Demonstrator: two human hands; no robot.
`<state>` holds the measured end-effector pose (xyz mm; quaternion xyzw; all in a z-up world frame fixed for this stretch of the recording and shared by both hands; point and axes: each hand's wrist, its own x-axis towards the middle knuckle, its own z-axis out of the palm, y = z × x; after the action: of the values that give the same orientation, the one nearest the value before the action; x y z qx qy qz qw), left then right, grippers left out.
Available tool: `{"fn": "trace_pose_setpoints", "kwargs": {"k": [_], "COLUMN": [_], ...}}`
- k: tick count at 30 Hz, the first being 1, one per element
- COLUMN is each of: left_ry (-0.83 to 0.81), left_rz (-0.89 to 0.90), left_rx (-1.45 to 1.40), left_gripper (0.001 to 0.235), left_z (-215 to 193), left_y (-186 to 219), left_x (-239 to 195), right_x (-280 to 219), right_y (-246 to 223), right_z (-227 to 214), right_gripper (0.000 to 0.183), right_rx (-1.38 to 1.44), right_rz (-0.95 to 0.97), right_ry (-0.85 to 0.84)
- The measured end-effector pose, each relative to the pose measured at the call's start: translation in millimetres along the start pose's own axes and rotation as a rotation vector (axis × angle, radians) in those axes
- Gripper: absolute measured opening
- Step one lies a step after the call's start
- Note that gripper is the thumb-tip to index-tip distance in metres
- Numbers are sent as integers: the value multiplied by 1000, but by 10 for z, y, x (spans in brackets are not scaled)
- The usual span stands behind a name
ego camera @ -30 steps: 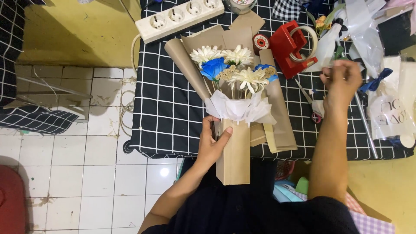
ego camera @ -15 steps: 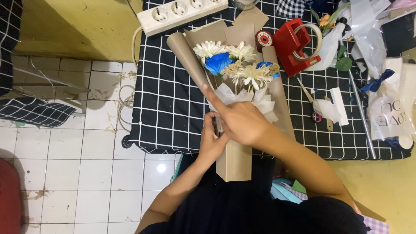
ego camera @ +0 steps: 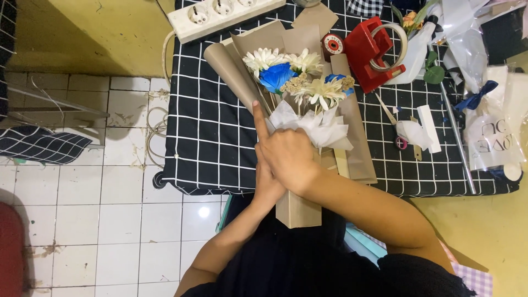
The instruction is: The person wraps a bouquet of artificial flowers in brown paper. They use a tape dispenser to secure the paper around the bouquet and adjust the wrapping to ensure it is neat.
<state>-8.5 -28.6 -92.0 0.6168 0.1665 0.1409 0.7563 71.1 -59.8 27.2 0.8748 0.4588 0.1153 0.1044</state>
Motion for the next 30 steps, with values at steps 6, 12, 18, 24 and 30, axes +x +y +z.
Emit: {"fn": "trace_pose_setpoints", "kwargs": {"k": [6,12,18,24,30], "left_ry": [0,15,23,20,39], "left_rz": [-14,-13,-13,-19,9], "left_rx": [-20,-54,-47,-50,-29], "left_gripper": [74,62,52,54,55], "left_z": [5,26,63,59,77], "left_y": [98,277,383,451,519], "left_x": [-27,30,19,18,-4], "right_x": [108,162,81,-220,-375], "right_y": [-4,254,628,782,650], "right_z": [-140,-230,-657,-662,-116], "right_gripper": [91,89,97,54,17], "right_rx": [38,175,437,493,265], "right_rz": [105,141,146,-100,-288], "right_ry": [-220,-425,-618,-105,295]}}
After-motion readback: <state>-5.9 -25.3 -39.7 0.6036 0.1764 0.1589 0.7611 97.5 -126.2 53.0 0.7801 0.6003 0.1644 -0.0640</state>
